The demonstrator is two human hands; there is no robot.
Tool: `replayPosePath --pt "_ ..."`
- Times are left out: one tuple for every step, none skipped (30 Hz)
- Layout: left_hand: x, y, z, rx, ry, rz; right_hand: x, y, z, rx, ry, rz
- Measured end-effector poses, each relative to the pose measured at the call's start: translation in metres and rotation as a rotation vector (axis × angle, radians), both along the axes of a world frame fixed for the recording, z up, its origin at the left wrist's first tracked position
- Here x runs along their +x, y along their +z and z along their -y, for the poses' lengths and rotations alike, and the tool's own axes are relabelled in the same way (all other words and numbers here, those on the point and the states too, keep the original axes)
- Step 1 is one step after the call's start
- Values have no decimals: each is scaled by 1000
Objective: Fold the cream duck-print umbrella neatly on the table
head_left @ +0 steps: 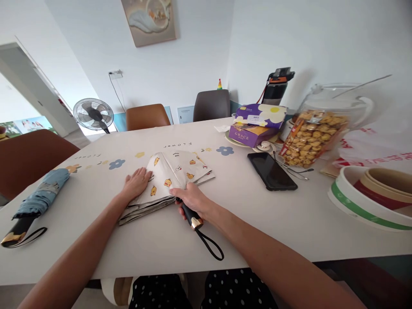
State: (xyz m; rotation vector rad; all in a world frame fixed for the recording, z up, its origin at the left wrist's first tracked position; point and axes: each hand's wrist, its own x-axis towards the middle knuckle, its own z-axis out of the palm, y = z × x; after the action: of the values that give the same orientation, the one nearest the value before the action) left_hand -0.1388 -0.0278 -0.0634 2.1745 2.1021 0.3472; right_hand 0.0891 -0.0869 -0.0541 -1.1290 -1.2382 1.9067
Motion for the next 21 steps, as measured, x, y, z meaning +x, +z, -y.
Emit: replayPosePath --pt "-6 -3 0 -21 55 -30 0 -1 0 5 6 -14" --pt "-10 -4 0 -3 107 -47 0 -2 0 8 11 -26" --pt "-13 -3 2 47 138 -52 0 -2 0 6 13 -33" --pt "-13 0 5 111 132 -45 0 -2 0 1 13 -39" --pt "-9 5 9 175 76 -32 0 -2 0 -8 8 -39" --pt "-3 11 14 221 -28 -17 0 -1 0 -19 3 -37" --pt "5 18 19 237 -168 -2 0 0 0 -32 1 -34" --pt "15 26 25 207 -327 10 1 2 0 -44 2 -34" --pt "25 34 30 128 -473 24 2 4 -1 -54 6 -38" --pt "35 41 35 13 -597 22 3 6 -1 -63 13 -45" --pt "43 48 39 -72 -674 12 4 9 -2 -69 21 -51" --pt "49 54 43 -127 -712 2 5 11 -2 -73 34 -57" --pt "54 58 45 -167 -731 -20 7 12 -3 -79 50 -60" --pt "57 61 46 -179 -729 -46 8 14 -4 -86 68 -59" --pt "60 63 46 -171 -719 -76 9 15 -4 -93 86 -60" --pt "61 64 45 -153 -712 -109 10 16 -5 -100 98 -68" --pt "63 64 44 -127 -709 -142 11 18 -5 -106 107 -82" --pt "64 64 43 -96 -708 -171 12 19 -6 -110 110 -99" --pt "66 63 42 -64 -711 -195 13 20 -6 -114 107 -115" --pt "68 62 42 -36 -716 -214 14 21 -7 -119 105 -131" --pt "70 61 42 -16 -719 -229 15 22 -7 -128 100 -148"
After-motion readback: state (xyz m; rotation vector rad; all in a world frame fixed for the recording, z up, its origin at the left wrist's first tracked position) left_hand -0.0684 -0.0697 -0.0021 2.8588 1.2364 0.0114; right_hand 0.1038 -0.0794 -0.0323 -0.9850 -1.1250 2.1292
